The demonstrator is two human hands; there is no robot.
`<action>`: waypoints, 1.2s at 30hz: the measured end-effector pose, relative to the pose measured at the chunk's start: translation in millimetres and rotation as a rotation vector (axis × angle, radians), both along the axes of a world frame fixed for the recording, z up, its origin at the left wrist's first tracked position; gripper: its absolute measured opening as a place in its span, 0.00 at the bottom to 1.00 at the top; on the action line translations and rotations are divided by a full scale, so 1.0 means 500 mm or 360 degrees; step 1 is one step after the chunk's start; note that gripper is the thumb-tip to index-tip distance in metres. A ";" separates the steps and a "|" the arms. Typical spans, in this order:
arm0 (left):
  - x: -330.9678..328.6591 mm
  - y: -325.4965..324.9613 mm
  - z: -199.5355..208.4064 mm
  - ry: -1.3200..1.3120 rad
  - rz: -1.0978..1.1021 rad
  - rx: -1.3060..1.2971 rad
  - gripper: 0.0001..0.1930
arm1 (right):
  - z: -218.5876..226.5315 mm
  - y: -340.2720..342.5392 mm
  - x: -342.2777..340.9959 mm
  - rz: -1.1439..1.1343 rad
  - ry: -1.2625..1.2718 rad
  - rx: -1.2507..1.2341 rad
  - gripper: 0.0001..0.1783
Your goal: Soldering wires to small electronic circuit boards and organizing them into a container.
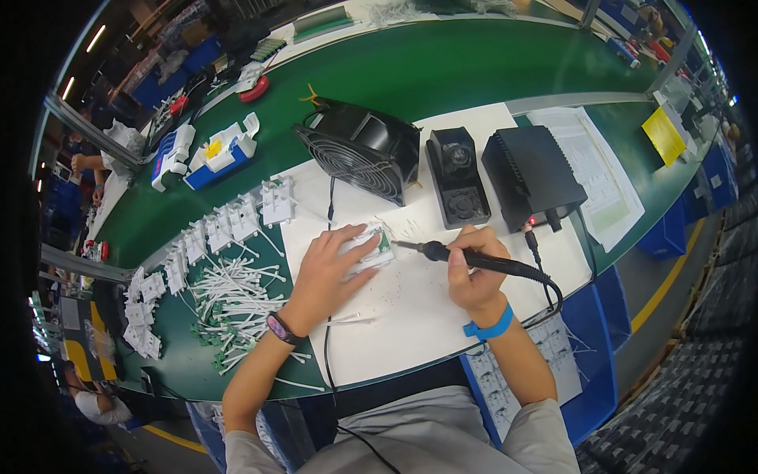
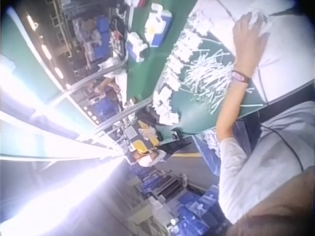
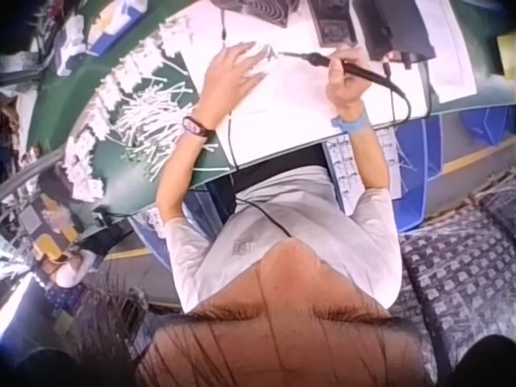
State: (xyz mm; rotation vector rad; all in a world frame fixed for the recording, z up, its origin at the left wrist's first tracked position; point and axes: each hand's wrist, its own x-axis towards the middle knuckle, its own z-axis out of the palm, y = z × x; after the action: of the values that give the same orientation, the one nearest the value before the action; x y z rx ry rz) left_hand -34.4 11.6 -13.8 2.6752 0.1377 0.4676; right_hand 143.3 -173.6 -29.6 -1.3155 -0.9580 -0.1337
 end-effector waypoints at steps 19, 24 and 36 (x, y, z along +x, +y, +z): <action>-0.017 -0.075 0.010 -0.0091 0.0231 -0.0099 0.18 | -0.005 0.012 -0.013 0.0185 -0.0226 -0.0084 0.07; -0.018 -0.094 -0.004 -0.0106 0.0353 -0.0096 0.22 | 0.006 0.017 -0.021 0.0221 -0.0261 -0.0196 0.06; -0.017 -0.093 -0.011 -0.0150 0.0366 -0.0106 0.24 | 0.005 0.014 -0.021 0.0188 -0.0357 -0.0305 0.06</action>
State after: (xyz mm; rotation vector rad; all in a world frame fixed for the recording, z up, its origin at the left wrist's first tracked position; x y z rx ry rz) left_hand -43.0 -34.9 -19.2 2.5779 0.4287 0.6476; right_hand 132.6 -166.8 -27.1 -1.4358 -1.2617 -0.1013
